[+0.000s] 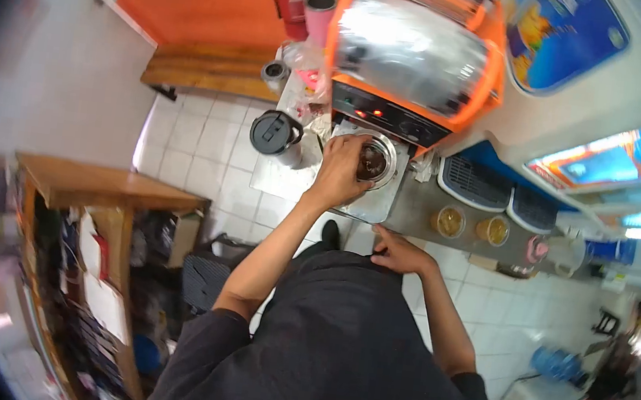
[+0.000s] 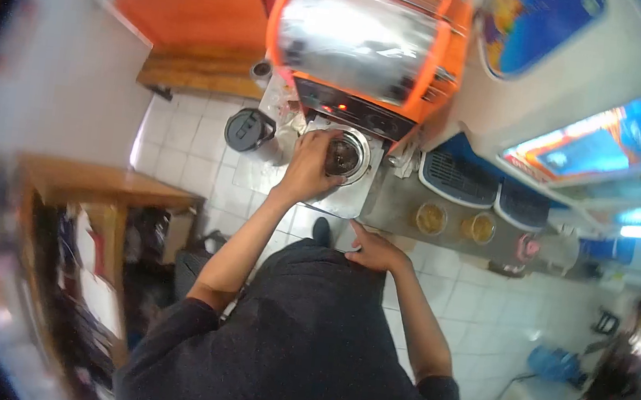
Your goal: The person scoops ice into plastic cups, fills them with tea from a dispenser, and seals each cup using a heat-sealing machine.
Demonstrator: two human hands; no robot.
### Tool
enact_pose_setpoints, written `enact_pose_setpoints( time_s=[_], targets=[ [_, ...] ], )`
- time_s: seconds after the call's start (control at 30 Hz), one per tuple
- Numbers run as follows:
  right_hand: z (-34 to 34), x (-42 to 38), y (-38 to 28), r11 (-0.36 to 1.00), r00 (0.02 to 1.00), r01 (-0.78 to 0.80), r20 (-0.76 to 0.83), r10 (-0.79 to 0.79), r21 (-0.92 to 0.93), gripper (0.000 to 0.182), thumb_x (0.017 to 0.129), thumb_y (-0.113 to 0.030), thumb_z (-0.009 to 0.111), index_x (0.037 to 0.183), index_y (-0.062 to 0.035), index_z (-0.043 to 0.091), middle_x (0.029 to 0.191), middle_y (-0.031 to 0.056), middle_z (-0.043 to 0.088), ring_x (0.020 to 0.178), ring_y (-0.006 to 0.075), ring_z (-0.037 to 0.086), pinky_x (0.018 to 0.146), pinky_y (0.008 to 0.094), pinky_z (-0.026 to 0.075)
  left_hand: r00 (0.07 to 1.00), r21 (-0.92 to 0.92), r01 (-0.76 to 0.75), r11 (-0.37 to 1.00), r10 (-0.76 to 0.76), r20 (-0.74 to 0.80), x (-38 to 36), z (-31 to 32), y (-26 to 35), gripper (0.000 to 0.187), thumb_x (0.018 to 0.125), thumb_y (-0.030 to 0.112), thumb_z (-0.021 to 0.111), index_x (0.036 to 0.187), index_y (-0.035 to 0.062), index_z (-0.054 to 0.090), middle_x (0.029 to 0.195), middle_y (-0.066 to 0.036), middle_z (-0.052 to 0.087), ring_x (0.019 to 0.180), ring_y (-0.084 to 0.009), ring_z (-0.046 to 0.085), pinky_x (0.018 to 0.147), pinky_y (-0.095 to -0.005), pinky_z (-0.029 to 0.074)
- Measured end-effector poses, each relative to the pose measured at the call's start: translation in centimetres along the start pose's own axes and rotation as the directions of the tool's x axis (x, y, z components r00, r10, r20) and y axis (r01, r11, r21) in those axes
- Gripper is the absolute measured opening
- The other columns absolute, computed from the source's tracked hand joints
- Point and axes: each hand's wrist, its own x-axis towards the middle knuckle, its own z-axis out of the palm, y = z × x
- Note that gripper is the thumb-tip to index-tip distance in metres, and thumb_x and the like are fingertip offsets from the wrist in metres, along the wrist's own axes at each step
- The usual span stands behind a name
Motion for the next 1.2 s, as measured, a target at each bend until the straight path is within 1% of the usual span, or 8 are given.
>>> enact_pose_setpoints(
  time_s=[0.23,0.33,0.5,0.67,0.8,0.93,1.1,1.2],
  targets=[
    [-12.2,-13.8,-23.7,0.881,0.858,0.288,-0.307,-0.411,-0.375,0.073,0.081,-0.017,0.077,0.144,0.0029,0.046,0.118,0.0190,0.067,0.092,0.0229,0.067,0.085,0.0359,0.053,0.992,-0.057,0.101,0.993,-0.104,-0.070,-0.6,1.0,-1.9,0.092,0.057,0.019,0.091,0.139,0.0069,0.050,0.134,-0.014,0.058,0.135,-0.0332,0.045,0.117,-0.0519,0.024],
    [-14.6,-14.4,-29.3,0.777,0.685,0.140,-0.506,-0.524,-0.614,0.066,0.085,-0.018,0.065,0.141,0.0104,0.046,0.117,0.0228,0.063,0.101,0.0268,0.064,0.093,0.0401,0.049,0.988,0.000,0.149,0.989,-0.149,-0.044,-0.6,2.3,-2.9,0.096,0.056,0.020,0.091,0.141,0.0071,0.048,0.135,-0.011,0.059,0.140,-0.0297,0.041,0.120,-0.0568,0.019],
    [-18.1,-6.2,-32.8,0.325,0.722,-0.118,-0.306,-0.620,-0.938,0.058,0.099,-0.015,0.061,0.150,0.0026,0.039,0.147,0.0210,0.047,0.139,0.0285,0.042,0.116,0.0406,0.030,0.970,0.019,0.161,0.987,-0.155,-0.190,-1.6,3.9,-2.1,0.068,0.078,0.010,0.074,0.141,0.0042,0.050,0.135,-0.009,0.061,0.141,-0.0294,0.043,0.120,-0.0625,0.017],
    [-24.8,-2.9,-32.4,0.437,0.897,-0.157,-0.313,-0.313,-0.886,0.078,0.095,-0.028,0.068,0.155,0.0013,0.028,0.152,0.0186,0.042,0.139,0.0282,0.040,0.117,0.0390,0.027,0.824,0.049,0.263,0.964,-0.198,-0.531,-4.9,5.9,-1.4,0.063,0.078,0.014,0.075,0.137,0.0044,0.055,0.139,-0.013,0.056,0.142,-0.0291,0.041,0.121,-0.0609,0.018],
    [-32.6,-4.4,-31.8,0.684,0.883,-0.002,-0.323,-0.341,-0.729,0.084,0.091,-0.032,0.072,0.154,0.0025,0.029,0.150,0.0176,0.042,0.136,0.0278,0.042,0.116,0.0390,0.027,0.598,-0.299,0.296,0.907,-0.420,-0.682,-11.0,5.8,-0.7,0.061,0.080,0.022,0.077,0.134,0.0037,0.055,0.135,-0.015,0.053,0.132,-0.0311,0.049,0.114,-0.0558,0.030],
    [-30.0,-3.4,-31.3,0.608,0.849,-0.049,-0.353,-0.392,-0.793,0.090,0.086,-0.040,0.075,0.153,0.0019,0.031,0.146,0.0188,0.045,0.136,0.0278,0.040,0.114,0.0406,0.028,0.354,-0.654,0.278,0.703,-0.708,-0.611,-14.3,8.3,-0.1,0.059,0.085,0.027,0.076,0.132,0.0017,0.052,0.128,-0.016,0.052,0.114,-0.0309,0.059,0.097,-0.0459,0.046],
    [-22.5,-1.9,-30.9,0.293,0.774,-0.177,-0.317,-0.548,-0.939,0.090,0.084,-0.036,0.076,0.151,0.0047,0.032,0.147,0.0182,0.045,0.136,0.0292,0.042,0.115,0.0410,0.027,0.468,-0.837,0.174,0.519,-0.791,-0.393,-14.7,10.6,1.0,0.056,0.089,0.026,0.075,0.131,-0.0008,0.050,0.116,-0.016,0.060,0.094,-0.0297,0.067,0.080,-0.0384,0.054],
    [-32.2,-4.5,-30.4,0.591,0.763,-0.102,-0.445,-0.470,-0.800,0.083,0.084,-0.031,0.075,0.149,0.0029,0.037,0.144,0.0171,0.048,0.131,0.0303,0.047,0.113,0.0426,0.032,0.525,-0.892,0.092,0.442,-0.783,-0.333,-14.3,11.0,0.4,0.054,0.090,0.024,0.074,0.131,-0.0030,0.051,0.103,-0.017,0.067,0.083,-0.0284,0.070,0.072,-0.0367,0.056]
  ],
)
